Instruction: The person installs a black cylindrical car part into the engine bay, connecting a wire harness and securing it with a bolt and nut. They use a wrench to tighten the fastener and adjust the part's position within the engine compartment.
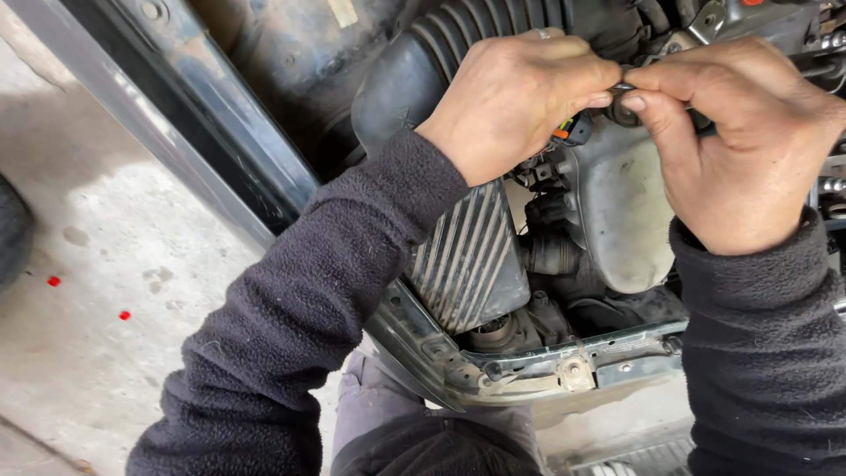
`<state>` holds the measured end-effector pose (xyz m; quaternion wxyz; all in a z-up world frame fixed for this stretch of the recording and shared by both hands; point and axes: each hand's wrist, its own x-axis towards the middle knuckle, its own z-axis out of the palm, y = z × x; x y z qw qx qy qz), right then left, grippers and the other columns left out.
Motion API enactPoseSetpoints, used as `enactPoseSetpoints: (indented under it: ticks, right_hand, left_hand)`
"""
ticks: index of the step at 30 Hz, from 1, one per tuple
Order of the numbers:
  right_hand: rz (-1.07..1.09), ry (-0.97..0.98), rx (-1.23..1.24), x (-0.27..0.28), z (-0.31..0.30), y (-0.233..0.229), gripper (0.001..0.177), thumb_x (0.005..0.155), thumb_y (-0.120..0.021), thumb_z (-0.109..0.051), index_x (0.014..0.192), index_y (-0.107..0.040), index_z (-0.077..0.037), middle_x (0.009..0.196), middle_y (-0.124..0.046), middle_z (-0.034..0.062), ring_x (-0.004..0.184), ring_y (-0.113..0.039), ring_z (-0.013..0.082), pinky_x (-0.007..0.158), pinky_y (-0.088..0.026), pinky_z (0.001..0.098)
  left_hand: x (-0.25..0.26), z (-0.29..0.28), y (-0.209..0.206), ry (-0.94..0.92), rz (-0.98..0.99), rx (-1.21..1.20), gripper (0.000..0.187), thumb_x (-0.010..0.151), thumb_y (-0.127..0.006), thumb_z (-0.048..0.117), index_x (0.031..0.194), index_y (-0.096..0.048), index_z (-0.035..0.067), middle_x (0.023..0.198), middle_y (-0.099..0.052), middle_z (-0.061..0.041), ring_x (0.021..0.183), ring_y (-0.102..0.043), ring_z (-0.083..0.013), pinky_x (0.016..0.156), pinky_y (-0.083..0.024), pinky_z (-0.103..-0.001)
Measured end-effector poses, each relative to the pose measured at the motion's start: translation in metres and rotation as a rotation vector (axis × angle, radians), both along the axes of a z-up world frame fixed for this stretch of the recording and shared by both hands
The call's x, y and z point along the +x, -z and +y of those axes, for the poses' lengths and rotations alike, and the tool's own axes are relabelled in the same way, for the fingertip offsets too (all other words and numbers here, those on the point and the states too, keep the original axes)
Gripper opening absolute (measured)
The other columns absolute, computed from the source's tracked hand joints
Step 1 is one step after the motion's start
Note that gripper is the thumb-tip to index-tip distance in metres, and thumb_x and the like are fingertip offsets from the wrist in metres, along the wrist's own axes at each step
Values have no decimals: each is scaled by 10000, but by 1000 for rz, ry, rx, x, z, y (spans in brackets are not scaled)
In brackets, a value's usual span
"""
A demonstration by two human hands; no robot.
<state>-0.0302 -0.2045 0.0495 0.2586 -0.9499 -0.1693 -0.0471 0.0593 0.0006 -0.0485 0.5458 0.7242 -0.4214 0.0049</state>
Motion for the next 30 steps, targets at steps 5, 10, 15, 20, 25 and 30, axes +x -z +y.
enactPoseSetpoints:
  ticks: [5,10,15,20,25,30]
  right_hand:
    - [55,26,-78,-5,1,-4,159,1011,-697,71,1169,-686,64,1105,-642,147,947,-642,208,870,-528,265]
    - [203,151,-164,-10,1,1,106,1075,-706,-24,1024,-666,60,964,-611,128,786,-610,160,743,-522,259]
    - [406,177,-61,-15,-33,24,269,1130,-593,-69,895,-602,61,802,-573,80,652,-515,145,651,-409,276]
    - [493,306,622,-19,-31,36,150,1120,-567,35,1001,-574,126,1195,-608,135,752,-504,155,769,-459,275]
    - [431,298,924,-4,-2,53,298,1111,-632,-15,829,-554,39,1094,-680,176,716,-583,175,699,-521,300]
    - [400,271,972,-5,5,57,242,1171,-712,-100,1013,-559,0,1011,-655,168,734,-600,199,727,-552,325]
  left_hand:
    - [1,-6,5,-5,-49,-1,131,1006,-744,201,1082,-689,109,893,-645,-40,846,-671,-266,684,-515,-419]
    - [9,-9,17,16,7,-44,127,932,-731,211,1016,-703,119,862,-675,-49,818,-693,-274,663,-522,-425]
    - [3,-28,60,-78,126,12,112,935,-681,140,1027,-701,80,927,-717,-95,866,-728,-271,722,-569,-401]
    - [-15,-41,56,-278,136,142,91,828,-663,83,893,-701,32,886,-713,-162,827,-727,-334,728,-583,-425]
    - [-33,-44,60,-186,356,306,174,827,-664,110,985,-678,38,935,-728,-168,888,-733,-354,754,-592,-436]
    - [-40,-34,46,-159,639,321,386,841,-648,69,1216,-577,15,927,-747,-181,910,-739,-357,769,-598,-436]
